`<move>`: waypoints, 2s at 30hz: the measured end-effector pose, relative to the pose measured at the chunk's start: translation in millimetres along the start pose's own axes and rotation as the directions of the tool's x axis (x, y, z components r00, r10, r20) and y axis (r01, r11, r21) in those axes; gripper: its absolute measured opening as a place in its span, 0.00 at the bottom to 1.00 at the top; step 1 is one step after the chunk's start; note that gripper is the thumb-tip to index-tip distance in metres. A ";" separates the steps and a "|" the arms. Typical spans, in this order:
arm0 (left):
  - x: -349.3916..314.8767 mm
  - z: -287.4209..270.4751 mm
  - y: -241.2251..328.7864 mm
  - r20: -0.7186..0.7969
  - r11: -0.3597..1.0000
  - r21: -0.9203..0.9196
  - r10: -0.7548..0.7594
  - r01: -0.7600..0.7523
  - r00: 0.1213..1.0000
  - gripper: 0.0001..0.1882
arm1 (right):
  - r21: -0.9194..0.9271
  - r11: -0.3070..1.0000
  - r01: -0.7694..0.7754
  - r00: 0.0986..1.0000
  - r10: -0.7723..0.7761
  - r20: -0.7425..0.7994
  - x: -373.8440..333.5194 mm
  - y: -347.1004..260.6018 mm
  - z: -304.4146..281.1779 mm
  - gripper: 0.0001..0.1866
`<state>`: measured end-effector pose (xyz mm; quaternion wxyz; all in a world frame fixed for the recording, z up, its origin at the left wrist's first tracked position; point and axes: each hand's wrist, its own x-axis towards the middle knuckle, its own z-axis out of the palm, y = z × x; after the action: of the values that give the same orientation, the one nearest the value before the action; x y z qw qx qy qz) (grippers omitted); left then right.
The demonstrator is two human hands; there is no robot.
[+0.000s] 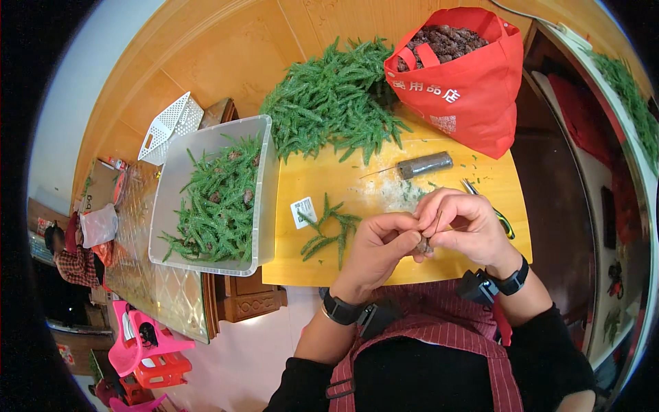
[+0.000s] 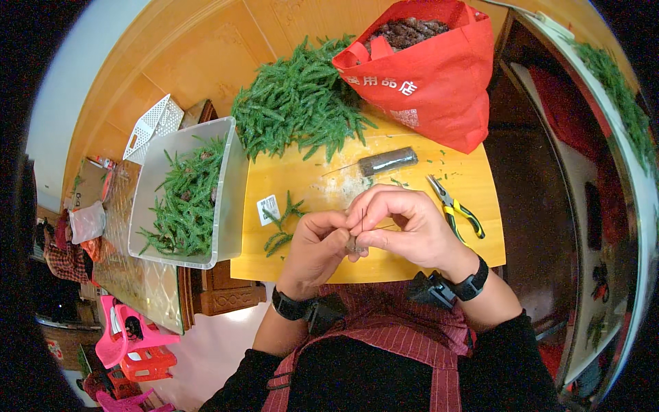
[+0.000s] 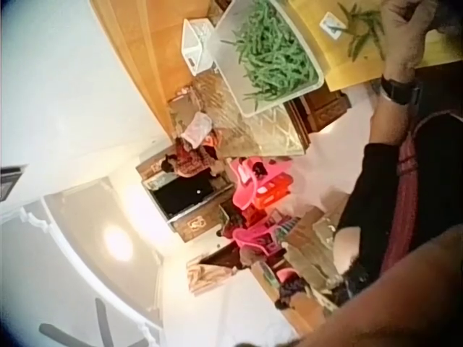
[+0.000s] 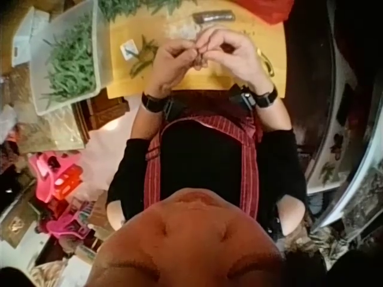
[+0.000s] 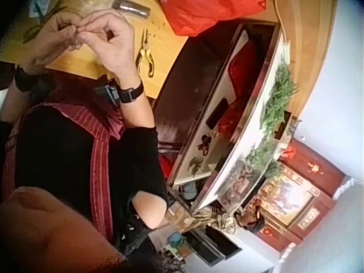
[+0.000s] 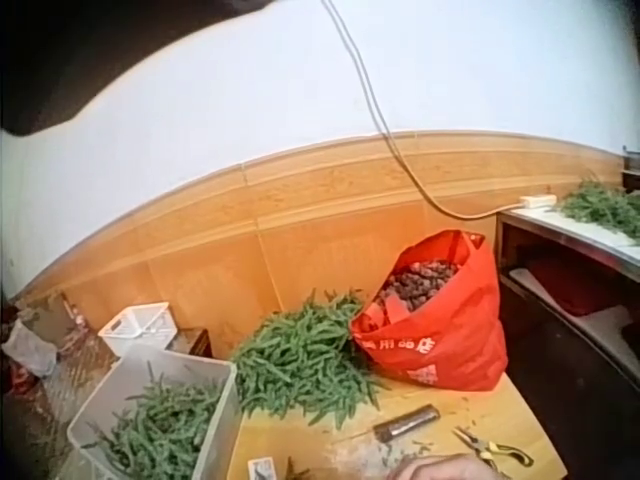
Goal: Assembling artificial plant components by attaching greenery to a base and trimming with pliers.
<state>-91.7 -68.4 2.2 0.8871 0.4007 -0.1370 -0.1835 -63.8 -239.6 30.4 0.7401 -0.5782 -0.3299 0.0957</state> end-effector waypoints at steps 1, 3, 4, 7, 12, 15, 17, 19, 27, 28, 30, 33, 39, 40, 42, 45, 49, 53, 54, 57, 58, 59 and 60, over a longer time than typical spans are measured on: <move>-0.2 -0.1 -0.4 -0.014 1.000 0.001 0.023 -0.023 1.000 0.07 | 0.041 0.998 -0.039 0.999 0.040 -0.023 -0.2 -0.5 1.3 0.05; 1.2 2.5 -0.3 -0.019 0.999 -0.020 0.035 -0.036 0.999 0.07 | 0.081 0.994 -0.078 0.996 0.081 -0.044 -1.2 -2.5 2.3 0.05; 1.8 3.3 -0.1 -0.026 0.998 -0.041 0.047 -0.048 0.999 0.07 | 0.092 0.991 -0.099 0.992 0.105 -0.070 -2.0 -3.5 2.4 0.05; 1.6 2.5 -0.7 -0.044 0.998 0.018 0.055 -0.054 0.998 0.06 | 0.151 0.982 -0.109 0.988 0.124 -0.092 -4.8 -0.6 2.2 0.04; -0.6 2.3 0.5 -0.027 0.998 0.006 0.065 -0.065 0.998 0.06 | 0.140 0.983 -0.120 0.985 0.135 -0.108 -2.7 -4.4 4.4 0.05; 0.4 4.0 2.8 -0.026 0.994 0.044 0.097 -0.096 0.995 0.06 | 0.070 0.994 -0.084 0.992 0.090 -0.090 -1.4 -9.2 5.2 0.04; 1.0 6.8 4.7 -0.028 0.990 0.060 0.127 -0.125 0.992 0.06 | -0.176 0.982 -0.063 0.993 0.045 -0.106 -1.3 -12.5 4.4 0.04; 1.2 9.7 6.2 -0.055 0.900 0.360 0.284 -0.246 0.957 0.07 | -0.247 0.966 -0.071 0.992 0.043 -0.117 -1.1 -12.7 3.6 0.04; 0.7 2.8 1.5 -0.050 0.934 0.286 0.238 -0.214 0.970 0.07 | -0.108 0.984 -0.145 0.983 0.130 -0.127 -6.2 -8.7 1.0 0.07; -0.2 1.0 1.6 -0.079 0.962 0.221 0.183 -0.162 0.980 0.07 | -0.162 0.969 -0.186 0.966 0.151 -0.208 -6.6 -11.1 -2.2 0.10; -1.1 -1.8 4.2 -0.090 0.973 0.189 0.154 -0.135 0.984 0.08 | -0.515 0.807 -0.290 0.947 0.164 -0.276 -12.0 -10.8 -20.9 0.20; -0.1 2.8 7.6 -0.099 0.990 0.116 0.086 -0.075 0.991 0.08 | -0.912 0.114 -0.395 0.910 0.184 -0.372 -50.7 16.5 -56.8 0.26; 2.8 6.9 10.8 -0.130 0.999 0.000 0.049 -0.049 0.990 0.08 | -0.850 0.072 -0.522 0.829 0.278 -0.485 -89.3 29.8 -71.3 0.26; 3.3 6.5 10.2 -0.130 0.998 -0.019 0.053 -0.056 0.990 0.09 | -0.835 0.095 -0.541 0.829 0.227 -0.511 -92.6 33.6 -74.3 0.23; 4.5 4.3 9.4 -0.129 0.998 -0.039 0.049 -0.054 0.990 0.09 | -0.806 0.180 -0.564 0.826 0.155 -0.543 -98.3 37.4 -80.1 0.19; 6.2 5.3 9.7 -0.123 0.996 -0.065 0.046 -0.054 0.991 0.09 | -0.791 0.269 -0.549 0.829 0.058 -0.556 -105.2 30.4 -86.5 0.09; 10.2 8.4 8.7 -0.109 0.995 -0.092 0.025 -0.036 0.994 0.09 | -0.355 0.660 -0.662 0.707 0.393 -0.588 -104.0 6.9 -75.3 0.08; 10.7 8.6 8.1 -0.107 0.994 -0.103 0.014 -0.025 0.994 0.09 | -0.483 0.659 -0.577 0.815 0.422 -0.397 -77.6 -32.5 -40.0 0.07; 11.3 8.8 7.6 -0.097 0.995 -0.101 0.017 -0.027 0.995 0.09 | -0.575 0.692 -0.437 0.897 0.291 -0.332 -74.9 -33.9 -37.3 0.07; 12.6 10.1 7.3 -0.080 0.995 -0.100 0.009 -0.017 0.997 0.10 | -0.715 0.663 -0.221 0.973 0.096 -0.212 -63.5 -38.4 -31.5 0.07; 12.9 10.3 7.3 -0.075 0.995 -0.101 -0.001 -0.006 0.997 0.10 | -0.770 0.619 -0.154 0.985 0.039 -0.166 -59.9 -39.8 -30.7 0.08; 12.0 10.7 8.0 -0.077 0.995 -0.100 0.001 -0.008 0.997 0.10 | -0.769 0.620 -0.152 0.986 0.039 -0.163 -57.0 -41.7 -29.8 0.08; 11.0 11.1 8.5 -0.078 0.995 -0.097 -0.005 -0.002 0.997 0.10 | -0.772 0.621 -0.137 0.989 0.042 -0.142 -54.4 -43.3 -29.1 0.08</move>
<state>-84.3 -75.4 16.8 0.9101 0.3643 -0.0927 -0.1746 -98.3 -304.7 46.3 0.4281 -0.8615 -0.2683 -0.0514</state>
